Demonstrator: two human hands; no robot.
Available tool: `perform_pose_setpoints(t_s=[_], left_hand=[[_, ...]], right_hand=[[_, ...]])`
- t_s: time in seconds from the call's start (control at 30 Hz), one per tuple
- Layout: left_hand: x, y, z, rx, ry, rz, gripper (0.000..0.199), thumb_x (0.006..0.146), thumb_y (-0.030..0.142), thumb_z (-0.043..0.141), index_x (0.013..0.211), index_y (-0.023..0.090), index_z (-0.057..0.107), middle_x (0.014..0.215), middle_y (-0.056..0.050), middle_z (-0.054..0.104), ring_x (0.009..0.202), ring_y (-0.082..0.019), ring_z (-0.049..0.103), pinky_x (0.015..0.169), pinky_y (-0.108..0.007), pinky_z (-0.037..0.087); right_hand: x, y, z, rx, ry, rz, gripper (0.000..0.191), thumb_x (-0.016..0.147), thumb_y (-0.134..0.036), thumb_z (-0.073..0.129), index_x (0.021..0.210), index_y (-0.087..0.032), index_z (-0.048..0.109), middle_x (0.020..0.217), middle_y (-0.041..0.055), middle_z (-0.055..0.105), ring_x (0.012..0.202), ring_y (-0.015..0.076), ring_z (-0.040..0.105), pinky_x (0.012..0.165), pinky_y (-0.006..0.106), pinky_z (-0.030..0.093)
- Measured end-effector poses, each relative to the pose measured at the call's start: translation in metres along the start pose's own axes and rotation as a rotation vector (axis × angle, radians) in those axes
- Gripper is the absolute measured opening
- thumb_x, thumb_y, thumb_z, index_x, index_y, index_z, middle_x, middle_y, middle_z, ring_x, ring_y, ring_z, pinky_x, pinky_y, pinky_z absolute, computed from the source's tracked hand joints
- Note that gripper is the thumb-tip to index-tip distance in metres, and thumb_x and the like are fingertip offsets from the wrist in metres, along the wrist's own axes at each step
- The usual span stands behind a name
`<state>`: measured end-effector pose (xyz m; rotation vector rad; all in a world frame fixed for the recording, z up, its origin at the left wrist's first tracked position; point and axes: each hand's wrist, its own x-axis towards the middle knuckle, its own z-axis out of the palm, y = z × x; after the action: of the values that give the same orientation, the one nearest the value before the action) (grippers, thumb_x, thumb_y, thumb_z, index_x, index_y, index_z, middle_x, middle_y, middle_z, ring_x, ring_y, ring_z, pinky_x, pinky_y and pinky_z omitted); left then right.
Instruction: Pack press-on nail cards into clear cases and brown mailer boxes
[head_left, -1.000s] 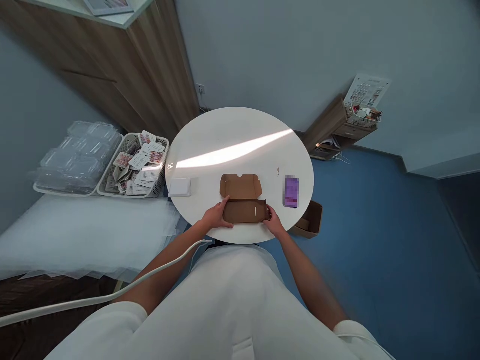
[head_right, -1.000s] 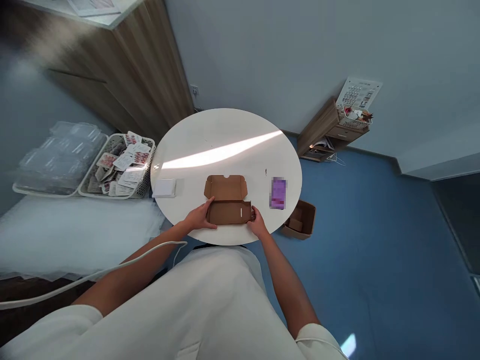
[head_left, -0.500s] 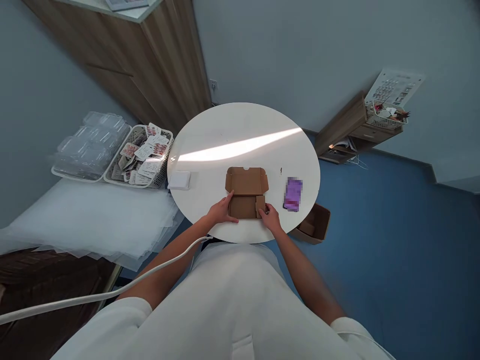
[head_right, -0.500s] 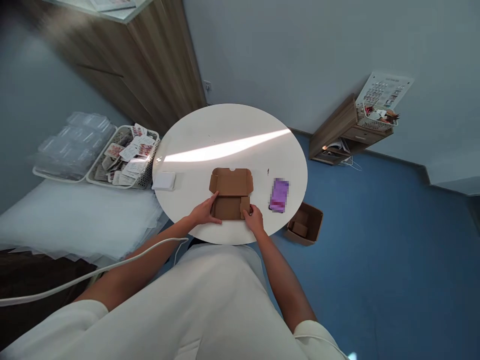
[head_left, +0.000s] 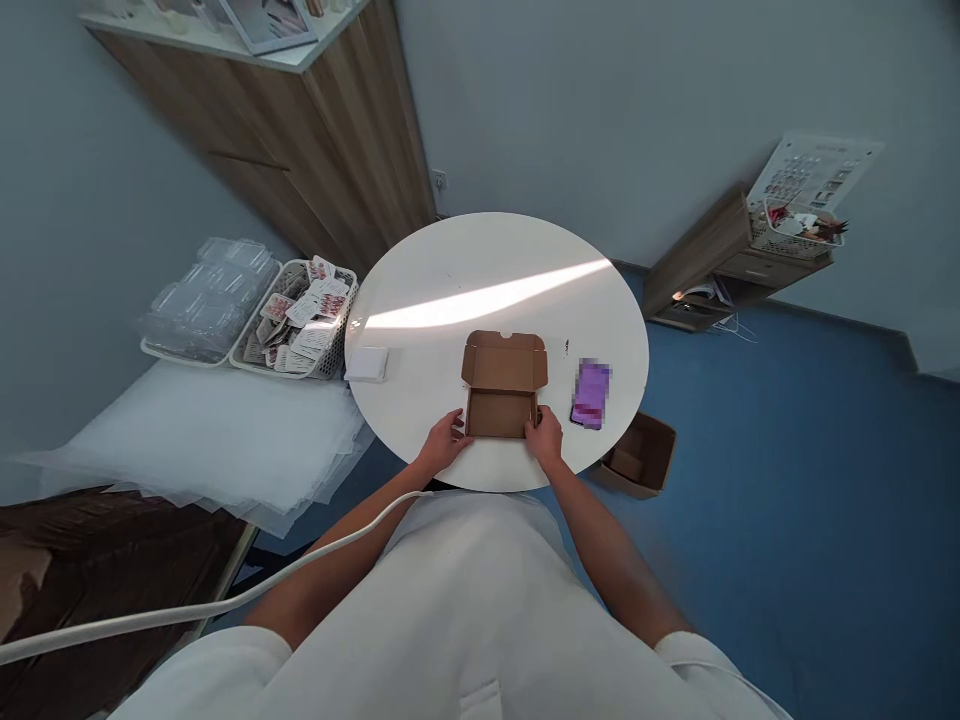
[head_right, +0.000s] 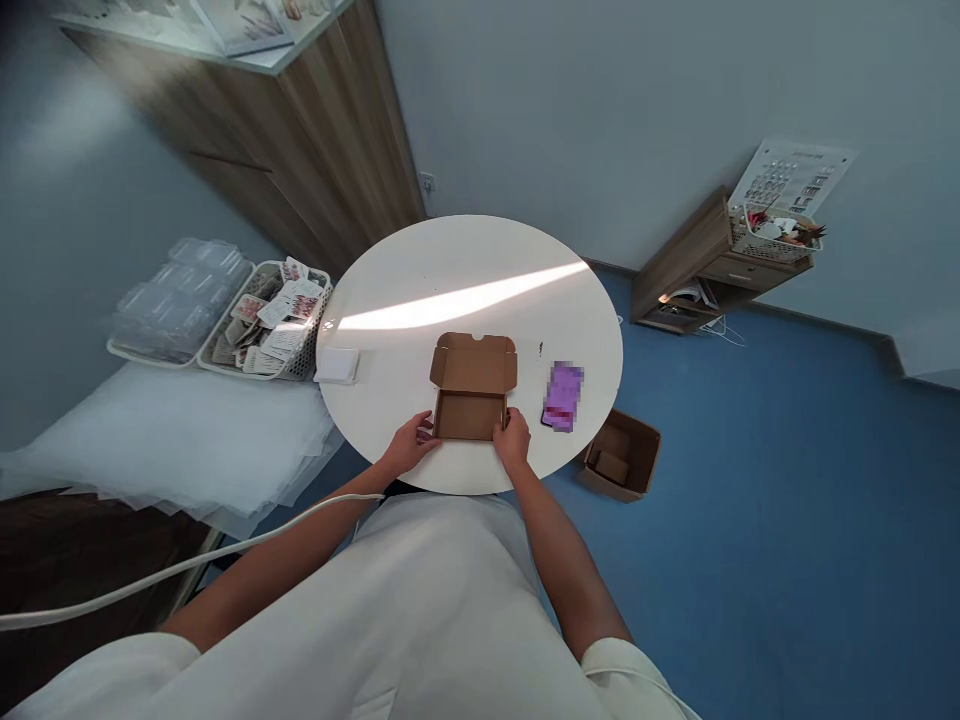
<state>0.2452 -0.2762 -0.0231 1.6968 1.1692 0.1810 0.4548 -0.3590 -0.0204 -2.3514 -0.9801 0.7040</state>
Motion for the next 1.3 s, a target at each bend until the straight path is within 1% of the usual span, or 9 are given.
perform_pose_setpoints(t_s=[0.2,0.37,0.67,0.83,0.97,1.03,1.13,1.23,1.3], left_hand=[[-0.006,0.001,0.004,-0.012,0.081,-0.028,0.059,0.071,0.031,0.058,0.124,0.019,0.036,0.108,-0.008,0.053,0.085,-0.015,0.058,0.071,-0.030,0.051],[-0.007,0.004,0.005,-0.008,0.084,-0.035,0.058,0.071,0.029,0.057,0.124,0.018,0.038,0.113,-0.008,0.052,0.085,-0.015,0.058,0.072,-0.029,0.051],[0.004,0.003,-0.005,0.064,0.104,-0.043,0.055,0.071,0.030,0.057,0.122,0.019,0.040,0.112,-0.008,0.054,0.086,-0.016,0.057,0.070,-0.029,0.049],[0.004,-0.004,-0.002,0.083,0.115,-0.026,0.059,0.069,0.030,0.058,0.123,0.015,0.039,0.108,-0.010,0.054,0.087,-0.018,0.055,0.067,-0.030,0.048],[-0.001,-0.014,-0.010,0.089,0.080,0.016,0.061,0.070,0.030,0.058,0.125,0.017,0.037,0.108,-0.010,0.053,0.087,-0.018,0.054,0.069,-0.031,0.048],[-0.006,-0.020,-0.023,0.095,0.076,0.039,0.059,0.070,0.031,0.058,0.124,0.017,0.038,0.108,-0.010,0.053,0.089,-0.018,0.054,0.071,-0.032,0.047],[-0.014,-0.031,-0.053,0.090,0.167,0.025,0.050,0.073,0.034,0.055,0.119,0.017,0.043,0.108,-0.009,0.053,0.091,-0.019,0.053,0.072,-0.032,0.047],[-0.014,-0.047,-0.093,0.041,0.388,-0.089,0.047,0.073,0.036,0.055,0.115,0.017,0.046,0.110,-0.010,0.051,0.091,-0.019,0.053,0.071,-0.032,0.047],[-0.008,-0.062,-0.120,-0.048,0.512,-0.198,0.048,0.074,0.038,0.055,0.115,0.016,0.045,0.112,-0.011,0.050,0.089,-0.019,0.054,0.070,-0.031,0.047]], right_hand=[[-0.015,0.011,0.006,0.158,-0.030,-0.006,0.052,0.074,-0.045,0.046,0.119,-0.020,0.041,0.102,0.0085,0.057,0.090,0.0232,0.054,0.073,0.035,0.042],[-0.022,0.016,0.016,0.319,-0.059,-0.029,0.049,0.079,-0.044,0.037,0.122,-0.019,0.039,0.108,0.0092,0.052,0.092,0.0223,0.053,0.076,0.038,0.044],[-0.011,0.003,0.016,0.389,-0.069,-0.036,0.048,0.077,-0.045,0.043,0.117,-0.018,0.044,0.109,0.0103,0.050,0.099,0.0215,0.048,0.080,0.035,0.043],[-0.020,0.005,0.016,0.441,-0.013,-0.040,0.051,0.077,-0.045,0.045,0.119,-0.017,0.041,0.105,0.0095,0.049,0.081,0.0160,0.050,0.071,0.031,0.043],[-0.035,0.001,0.012,0.491,0.184,-0.016,0.049,0.079,-0.042,0.045,0.121,-0.018,0.035,0.100,0.0063,0.046,0.059,0.0081,0.042,0.059,0.026,0.041],[-0.043,-0.011,0.009,0.521,0.254,-0.045,0.046,0.079,-0.039,0.045,0.119,-0.019,0.034,0.098,0.0047,0.044,0.055,0.0066,0.038,0.054,0.024,0.039],[-0.048,-0.049,0.010,0.558,0.213,-0.152,0.040,0.079,-0.036,0.046,0.115,-0.021,0.038,0.092,0.0026,0.046,0.057,0.0072,0.040,0.052,0.022,0.037],[-0.043,-0.103,0.028,0.536,-0.050,-0.263,0.026,0.078,-0.034,0.047,0.100,-0.020,0.050,0.082,0.0008,0.050,0.060,0.0086,0.043,0.055,0.023,0.039],[-0.035,-0.138,0.051,0.518,-0.257,-0.226,0.026,0.077,-0.036,0.048,0.097,-0.020,0.053,0.083,0.0013,0.052,0.062,0.0093,0.046,0.057,0.024,0.041]])
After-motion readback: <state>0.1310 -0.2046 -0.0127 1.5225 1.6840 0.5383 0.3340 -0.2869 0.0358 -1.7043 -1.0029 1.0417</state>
